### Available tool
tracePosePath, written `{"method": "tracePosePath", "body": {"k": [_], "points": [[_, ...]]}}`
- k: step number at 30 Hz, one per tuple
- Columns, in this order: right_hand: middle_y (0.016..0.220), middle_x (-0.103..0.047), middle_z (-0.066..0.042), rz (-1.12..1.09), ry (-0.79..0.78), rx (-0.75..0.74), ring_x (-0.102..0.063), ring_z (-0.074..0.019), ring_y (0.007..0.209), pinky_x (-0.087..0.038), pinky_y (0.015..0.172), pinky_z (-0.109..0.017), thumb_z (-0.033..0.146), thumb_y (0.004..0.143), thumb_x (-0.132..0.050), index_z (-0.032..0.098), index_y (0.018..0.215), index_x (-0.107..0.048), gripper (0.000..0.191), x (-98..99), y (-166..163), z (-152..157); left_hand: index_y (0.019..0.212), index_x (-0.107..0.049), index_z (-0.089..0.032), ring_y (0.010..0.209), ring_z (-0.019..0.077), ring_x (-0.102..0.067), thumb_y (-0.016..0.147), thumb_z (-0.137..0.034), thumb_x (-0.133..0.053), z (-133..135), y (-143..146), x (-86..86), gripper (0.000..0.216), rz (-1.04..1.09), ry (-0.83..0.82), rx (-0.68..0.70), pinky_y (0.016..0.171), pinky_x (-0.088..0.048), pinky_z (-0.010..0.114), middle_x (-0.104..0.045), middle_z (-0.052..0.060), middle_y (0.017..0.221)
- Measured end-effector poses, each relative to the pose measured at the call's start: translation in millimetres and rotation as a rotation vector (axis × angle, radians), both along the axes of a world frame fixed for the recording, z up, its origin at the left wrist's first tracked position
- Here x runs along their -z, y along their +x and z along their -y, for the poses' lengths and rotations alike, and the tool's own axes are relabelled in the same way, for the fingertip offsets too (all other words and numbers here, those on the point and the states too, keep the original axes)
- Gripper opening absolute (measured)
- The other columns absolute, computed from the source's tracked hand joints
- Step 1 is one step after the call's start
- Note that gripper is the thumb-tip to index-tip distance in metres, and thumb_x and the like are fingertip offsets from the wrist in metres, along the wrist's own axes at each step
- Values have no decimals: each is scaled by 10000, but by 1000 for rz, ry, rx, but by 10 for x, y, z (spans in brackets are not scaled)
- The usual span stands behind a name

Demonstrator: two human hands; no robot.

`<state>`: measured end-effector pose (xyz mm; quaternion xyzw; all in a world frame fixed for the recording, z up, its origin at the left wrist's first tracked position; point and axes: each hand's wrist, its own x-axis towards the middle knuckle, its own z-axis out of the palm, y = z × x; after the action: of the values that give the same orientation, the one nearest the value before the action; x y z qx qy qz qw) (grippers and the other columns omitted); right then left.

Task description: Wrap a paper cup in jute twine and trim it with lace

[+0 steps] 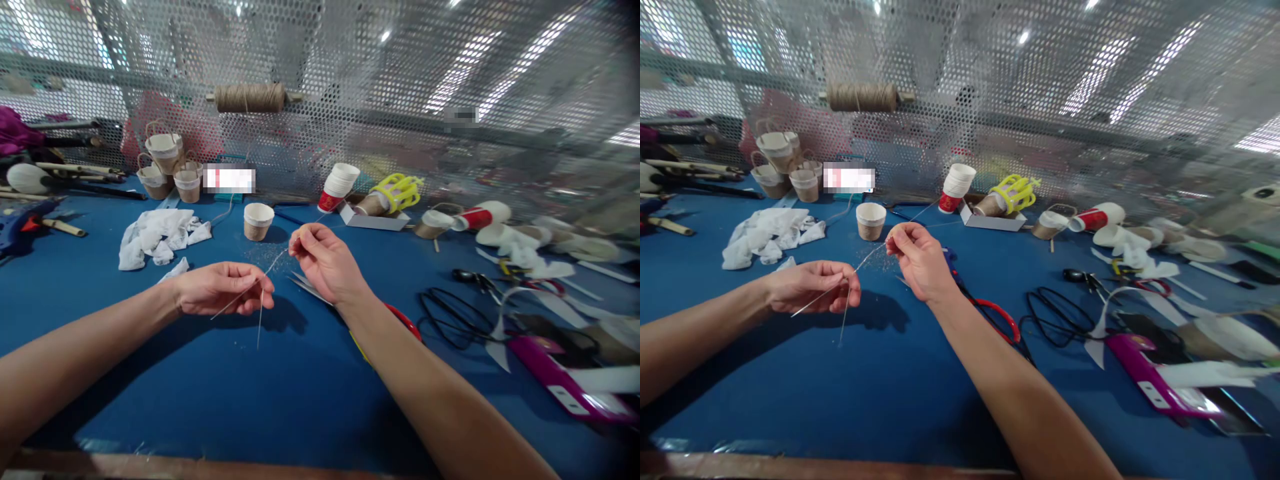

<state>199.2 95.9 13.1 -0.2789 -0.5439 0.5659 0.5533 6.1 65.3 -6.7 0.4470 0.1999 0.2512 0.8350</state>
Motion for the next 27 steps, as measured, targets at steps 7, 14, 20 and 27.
{"method": "tracePosePath", "body": {"k": [7,14,20,27], "points": [[626,-538,37,40,15,31,-475,-97,599,-400,626,-274,314,695,-687,204,645,-560,175,15,-18,30,653,-496,-153,543,82,-428,710,-417,-648,101,89,-79,310,-224,279,-105,550,-326,214,-500,-36,559],[641,-550,31,87,47,152,-486,-100,614,-395,645,-280,238,715,-664,196,678,-575,105,84,-34,20,595,-498,-158,510,91,-377,704,-156,-570,144,115,-253,130,-1054,1056,-523,517,-267,240,-461,-36,538],[646,-521,37,36,15,93,-469,-95,606,-401,628,-270,266,699,-666,207,655,-549,138,28,-1,-22,877,-626,-131,549,67,-489,793,-327,-571,-9,-38,-184,220,-330,248,-152,540,-347,197,-586,-15,615],[649,-514,35,9,-12,14,-466,-96,605,-399,630,-271,294,701,-674,209,644,-531,176,7,11,-13,918,-668,-166,443,54,-439,727,-302,-687,23,3,43,235,64,-42,77,483,-323,195,-579,-24,515]]}}
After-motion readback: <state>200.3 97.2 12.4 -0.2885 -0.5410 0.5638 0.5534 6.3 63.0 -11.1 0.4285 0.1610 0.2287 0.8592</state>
